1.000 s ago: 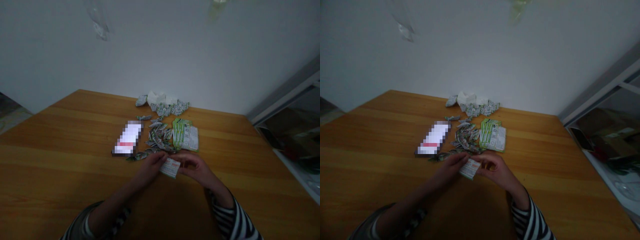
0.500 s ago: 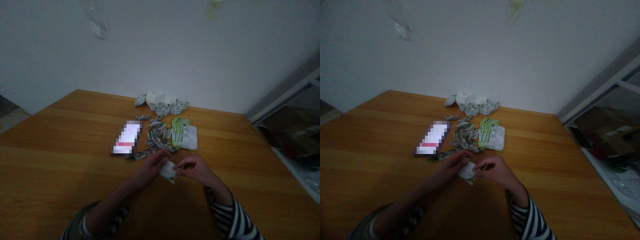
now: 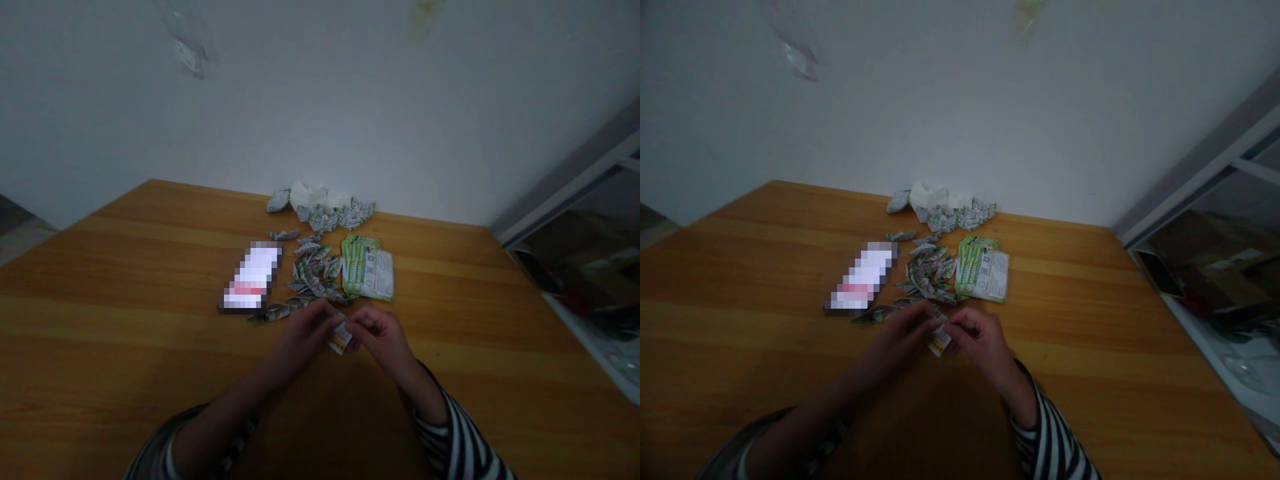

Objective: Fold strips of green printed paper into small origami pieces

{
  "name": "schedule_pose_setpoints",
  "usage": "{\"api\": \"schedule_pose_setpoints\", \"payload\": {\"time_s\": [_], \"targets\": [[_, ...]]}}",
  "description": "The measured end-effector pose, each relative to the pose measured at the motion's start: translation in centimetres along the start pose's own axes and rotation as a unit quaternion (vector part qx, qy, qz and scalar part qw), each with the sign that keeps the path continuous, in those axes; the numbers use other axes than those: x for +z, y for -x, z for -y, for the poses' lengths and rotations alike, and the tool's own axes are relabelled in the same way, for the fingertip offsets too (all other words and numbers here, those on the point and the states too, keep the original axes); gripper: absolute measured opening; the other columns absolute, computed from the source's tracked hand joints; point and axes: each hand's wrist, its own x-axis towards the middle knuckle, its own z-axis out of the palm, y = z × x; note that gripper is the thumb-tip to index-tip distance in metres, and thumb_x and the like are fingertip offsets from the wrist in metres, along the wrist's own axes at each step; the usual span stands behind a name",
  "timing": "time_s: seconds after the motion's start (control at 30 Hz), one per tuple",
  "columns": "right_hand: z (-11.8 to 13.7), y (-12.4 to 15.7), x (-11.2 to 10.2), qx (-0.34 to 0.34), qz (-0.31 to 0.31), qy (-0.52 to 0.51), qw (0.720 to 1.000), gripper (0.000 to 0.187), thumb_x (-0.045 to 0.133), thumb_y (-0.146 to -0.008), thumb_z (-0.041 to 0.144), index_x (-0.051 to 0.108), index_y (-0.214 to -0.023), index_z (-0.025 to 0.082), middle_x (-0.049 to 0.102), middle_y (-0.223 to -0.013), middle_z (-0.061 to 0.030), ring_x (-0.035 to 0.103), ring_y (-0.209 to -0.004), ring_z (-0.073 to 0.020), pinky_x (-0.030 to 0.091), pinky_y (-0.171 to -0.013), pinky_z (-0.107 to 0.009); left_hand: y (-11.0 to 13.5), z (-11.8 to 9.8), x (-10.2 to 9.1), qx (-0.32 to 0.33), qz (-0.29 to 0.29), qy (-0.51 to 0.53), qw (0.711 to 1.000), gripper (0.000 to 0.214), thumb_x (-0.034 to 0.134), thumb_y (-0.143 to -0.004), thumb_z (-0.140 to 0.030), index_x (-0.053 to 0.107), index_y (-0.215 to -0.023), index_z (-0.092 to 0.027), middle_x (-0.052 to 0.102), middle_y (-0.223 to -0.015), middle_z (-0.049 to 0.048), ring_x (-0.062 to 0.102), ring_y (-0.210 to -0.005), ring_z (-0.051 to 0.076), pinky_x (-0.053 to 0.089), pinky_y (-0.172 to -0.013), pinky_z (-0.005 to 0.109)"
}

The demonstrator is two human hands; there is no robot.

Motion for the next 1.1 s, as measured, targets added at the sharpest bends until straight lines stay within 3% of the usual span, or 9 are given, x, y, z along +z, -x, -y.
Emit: {"api": "schedule_pose_setpoints", "payload": {"time_s": [0.1,0.2,0.57,0.77,0.87,1.0,1.1], "targets": [[0.1,0.0,0.0,-0.008,-0.001,-0.013,1.0,0.02,0.074,-0.077,0.033,0.067,-0.091,0.02,0.075,-0.078,-0.0006,0.07,-0.066,-0.0137,0.055,-0.06,-0.023,0.0,-0.2,0.0,0.008,-0.015,-0.001,1.0,0.021,0.051,-0.092,-0.033,0.055,-0.078,-0.018,0.057,-0.07,-0.0022,0.051,-0.066,0.013,0.039,-0.062,0.022],[0.1,0.0,0.1,-0.024,-0.032,0.012,0.999,0.016,0.074,-0.077,0.032,0.07,-0.088,0.02,0.076,-0.082,-0.0018,0.071,-0.073,-0.0157,0.056,-0.067,-0.026,0.1,-0.3,0.2,0.005,-0.029,-0.005,1.0,0.023,0.05,-0.092,-0.034,0.054,-0.077,-0.018,0.054,-0.068,-0.0028,0.049,-0.063,0.012,0.038,-0.06,0.022],[-0.1,-0.2,0.7,-0.029,-0.15,-0.04,0.987,0.017,0.08,-0.069,0.031,0.07,-0.073,0.019,0.075,-0.07,-0.0008,0.069,-0.062,-0.0147,0.058,-0.063,-0.026,0.4,0.2,0.3,0.045,-0.115,-0.097,0.988,0.02,0.051,-0.091,-0.029,0.051,-0.075,-0.019,0.054,-0.063,-0.0046,0.046,-0.055,0.01,0.034,-0.053,0.02],[0.2,-0.3,0.6,-0.018,-0.164,-0.05,0.985,0.019,0.081,-0.068,0.034,0.07,-0.074,0.019,0.074,-0.067,-0.0006,0.069,-0.061,-0.0149,0.058,-0.061,-0.025,0.6,0.0,0.3,0.08,-0.107,-0.161,0.978,0.017,0.05,-0.091,-0.026,0.051,-0.075,-0.019,0.057,-0.066,-0.0033,0.048,-0.056,0.01,0.035,-0.053,0.02],[0.3,-0.5,-0.3,0.031,-0.116,-0.062,0.991,0.025,0.073,-0.076,0.043,0.071,-0.084,0.019,0.075,-0.071,-0.0024,0.07,-0.06,-0.0153,0.058,-0.06,-0.027,0.6,0.2,0.3,0.068,-0.063,-0.191,0.977,0.018,0.049,-0.091,-0.027,0.051,-0.076,-0.019,0.057,-0.067,-0.002,0.051,-0.059,0.012,0.036,-0.055,0.022],[0.9,-0.4,-2.2,0.126,0.061,-0.018,0.99,0.031,0.072,-0.077,0.045,0.075,-0.08,0.015,0.076,-0.073,-0.006,0.072,-0.065,-0.0159,0.057,-0.061,-0.025,0.6,0.6,0.1,0.072,0.031,-0.222,0.972,0.017,0.047,-0.093,-0.026,0.052,-0.078,-0.019,0.059,-0.071,-0.0011,0.053,-0.063,0.013,0.036,-0.057,0.023],[1.2,-0.3,-3.3,0.169,0.127,-0.015,0.977,0.034,0.07,-0.078,0.047,0.075,-0.082,0.013,0.076,-0.076,-0.0077,0.073,-0.068,-0.0166,0.057,-0.064,-0.025,0.6,0.6,0.1,0.075,0.063,-0.23,0.968,0.018,0.046,-0.094,-0.028,0.053,-0.08,-0.019,0.059,-0.073,-0.0008,0.053,-0.065,0.014,0.036,-0.057,0.023]]}}
